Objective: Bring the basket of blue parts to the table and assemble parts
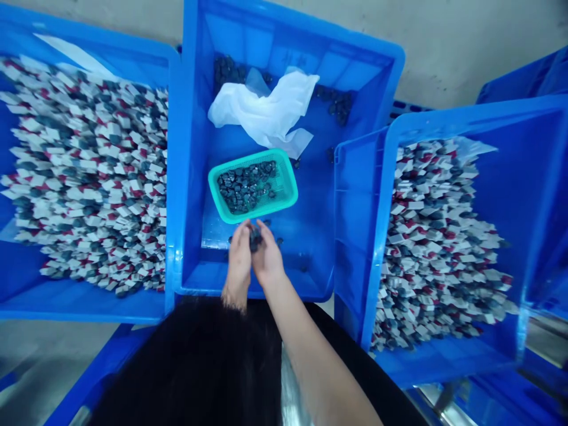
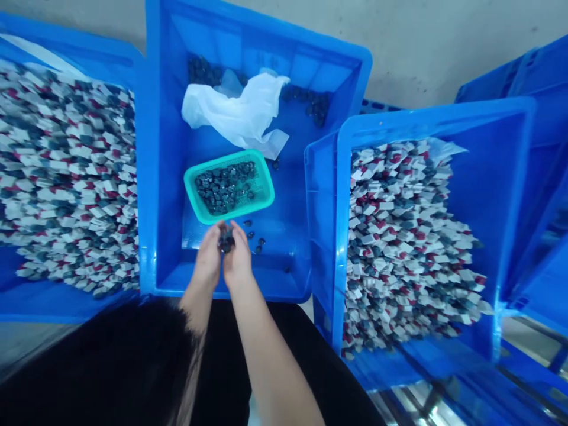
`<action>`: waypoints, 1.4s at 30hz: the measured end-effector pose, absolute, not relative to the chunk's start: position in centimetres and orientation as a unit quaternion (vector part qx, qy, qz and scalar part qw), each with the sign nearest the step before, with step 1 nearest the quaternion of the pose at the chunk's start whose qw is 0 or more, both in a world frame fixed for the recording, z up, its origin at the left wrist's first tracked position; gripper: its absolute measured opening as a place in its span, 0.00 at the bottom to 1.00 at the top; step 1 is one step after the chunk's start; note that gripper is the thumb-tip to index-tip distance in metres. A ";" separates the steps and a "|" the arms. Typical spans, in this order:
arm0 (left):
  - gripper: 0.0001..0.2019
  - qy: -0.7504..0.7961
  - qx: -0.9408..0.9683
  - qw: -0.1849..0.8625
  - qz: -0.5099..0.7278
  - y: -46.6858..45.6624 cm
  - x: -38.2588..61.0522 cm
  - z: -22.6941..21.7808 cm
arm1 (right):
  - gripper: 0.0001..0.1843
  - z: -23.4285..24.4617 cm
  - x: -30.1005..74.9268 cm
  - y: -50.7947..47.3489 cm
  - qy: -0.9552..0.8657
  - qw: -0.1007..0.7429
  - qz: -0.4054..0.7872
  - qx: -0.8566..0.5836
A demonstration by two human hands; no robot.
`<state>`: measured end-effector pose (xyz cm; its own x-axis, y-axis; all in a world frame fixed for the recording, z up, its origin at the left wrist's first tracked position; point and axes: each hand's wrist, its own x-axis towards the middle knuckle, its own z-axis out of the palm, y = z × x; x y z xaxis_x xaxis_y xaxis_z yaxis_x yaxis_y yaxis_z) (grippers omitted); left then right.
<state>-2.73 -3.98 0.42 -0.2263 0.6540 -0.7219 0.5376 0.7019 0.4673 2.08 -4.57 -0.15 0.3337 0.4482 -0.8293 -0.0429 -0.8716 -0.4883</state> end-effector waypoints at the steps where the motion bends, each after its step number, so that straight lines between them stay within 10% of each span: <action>1: 0.19 0.792 0.381 0.471 0.072 -3.0 -3.4 0.9 | 0.21 0.1 2.5 -3.5 -0.143 0.225 0.554 -0.788; 14: 0.29 0.797 0.438 0.394 -0.132 -8.1 -4.9 -4.3 | 0.36 -5.1 4.9 -9.7 -0.299 0.009 0.401 -0.866; 23: 0.17 0.787 0.456 0.408 -0.081 -3.6 -3.6 -7.2 | 0.19 -8.4 3.7 -3.0 -0.484 -0.032 0.399 -0.778; 33: 0.03 0.768 0.349 0.528 0.096 -3.2 -4.6 -2.9 | 0.10 -2.5 5.3 -2.6 -0.501 0.097 0.421 -0.750; 42: 0.23 0.763 0.337 0.493 0.245 3.5 -5.4 1.9 | 0.18 1.5 6.5 3.0 -0.463 0.205 0.427 -0.749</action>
